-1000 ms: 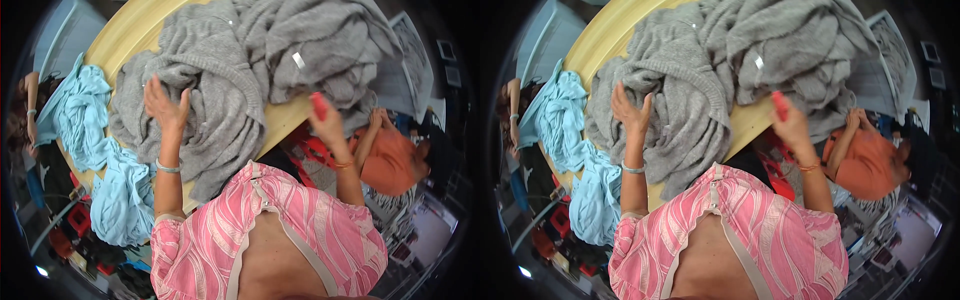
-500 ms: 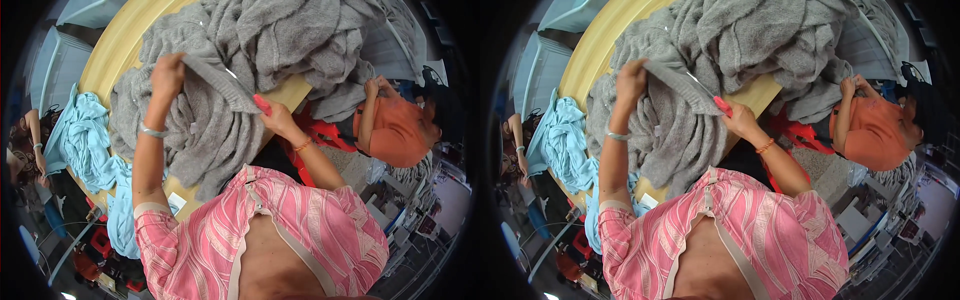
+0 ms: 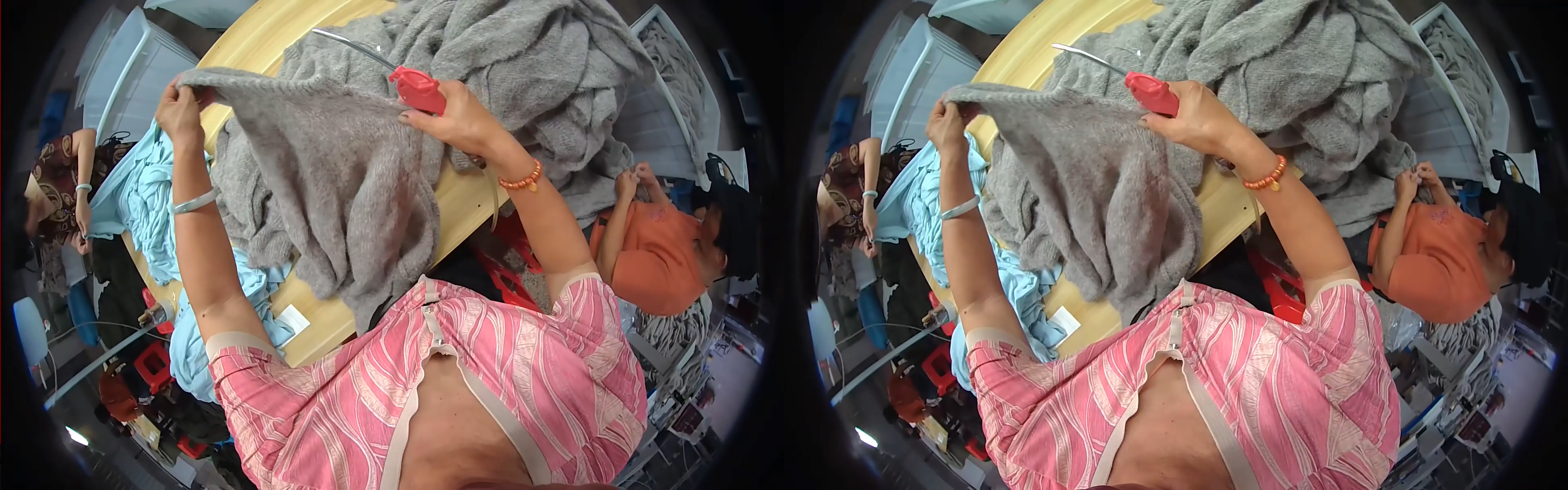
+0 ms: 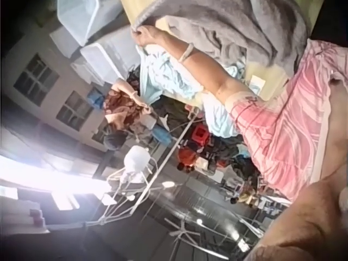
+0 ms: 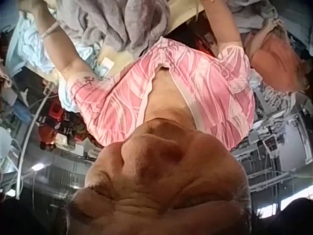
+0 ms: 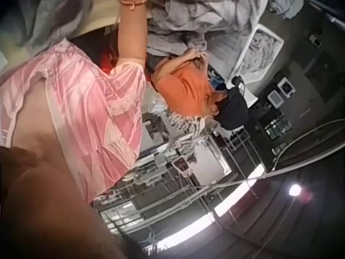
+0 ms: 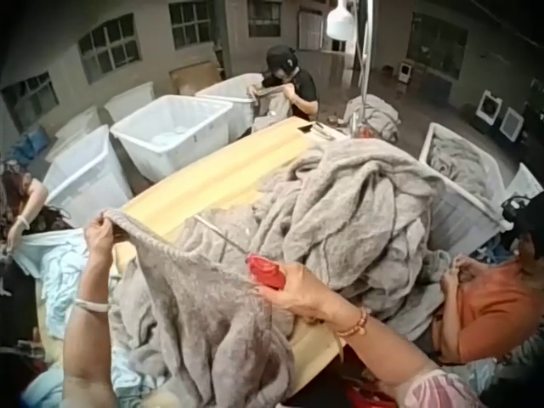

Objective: The person is trimming excess threads and cutting pieces from grey garments using scissors at a workbench in a factory setting.

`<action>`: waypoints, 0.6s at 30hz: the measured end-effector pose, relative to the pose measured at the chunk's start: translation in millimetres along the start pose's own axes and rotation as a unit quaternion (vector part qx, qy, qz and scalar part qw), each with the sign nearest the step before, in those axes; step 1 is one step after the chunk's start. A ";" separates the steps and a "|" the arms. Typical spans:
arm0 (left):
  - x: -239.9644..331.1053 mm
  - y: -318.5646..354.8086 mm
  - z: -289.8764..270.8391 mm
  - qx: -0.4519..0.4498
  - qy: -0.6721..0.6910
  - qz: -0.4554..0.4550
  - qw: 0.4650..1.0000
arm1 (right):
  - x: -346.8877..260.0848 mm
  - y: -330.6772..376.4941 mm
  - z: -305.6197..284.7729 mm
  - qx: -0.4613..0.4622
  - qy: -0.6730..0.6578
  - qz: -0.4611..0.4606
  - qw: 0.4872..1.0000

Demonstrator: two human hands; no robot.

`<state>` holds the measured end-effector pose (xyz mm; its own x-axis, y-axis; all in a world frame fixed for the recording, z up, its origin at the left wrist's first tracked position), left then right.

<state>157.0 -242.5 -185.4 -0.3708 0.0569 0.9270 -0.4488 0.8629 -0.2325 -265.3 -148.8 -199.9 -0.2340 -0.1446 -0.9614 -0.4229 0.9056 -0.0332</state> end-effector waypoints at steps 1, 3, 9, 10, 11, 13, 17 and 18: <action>-6.8 0.0 6.6 -0.003 0.003 -0.001 1.000 | 17.9 -4.5 -3.5 0.038 -0.001 0.026 0.999; -23.9 1.7 0.1 0.026 -0.124 -0.030 0.991 | 40.6 -11.4 -7.8 0.099 0.069 0.072 0.990; -21.4 62.3 12.6 0.083 -0.419 0.161 0.890 | 52.6 34.7 -6.7 0.093 0.175 0.102 0.975; -3.6 101.7 41.7 0.051 -0.386 0.217 0.895 | 52.5 49.3 -12.3 0.085 0.224 0.118 0.964; 15.7 140.2 59.0 0.025 -0.358 0.271 0.893 | 54.5 57.9 -13.5 0.086 0.222 0.119 0.964; 42.1 199.0 91.7 -0.098 -0.363 0.318 0.871 | 52.7 74.7 -3.7 0.026 0.260 0.094 0.961; 23.0 222.6 134.5 -0.180 -0.442 0.307 0.824 | 28.0 96.6 14.5 -0.033 0.310 0.072 0.948; 6.7 222.4 143.2 -0.218 -0.481 0.305 0.793 | 23.5 100.2 17.6 -0.035 0.312 0.070 0.947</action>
<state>-61.7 -122.1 -273.0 -0.9527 0.3031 -0.0205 0.2994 0.9253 -0.2328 -297.7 -54.4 -230.7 -0.7549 -0.2515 -0.6057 -0.4004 0.9082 0.1219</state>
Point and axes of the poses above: each hand's wrist, its own y-axis away from the middle knuckle, its own z-axis out of the palm, x = y × z, the point moved 6 cm from there along -y, towards the middle knuckle, and after that the axes turned 10 degrees about -y, right-handed, at the moved point
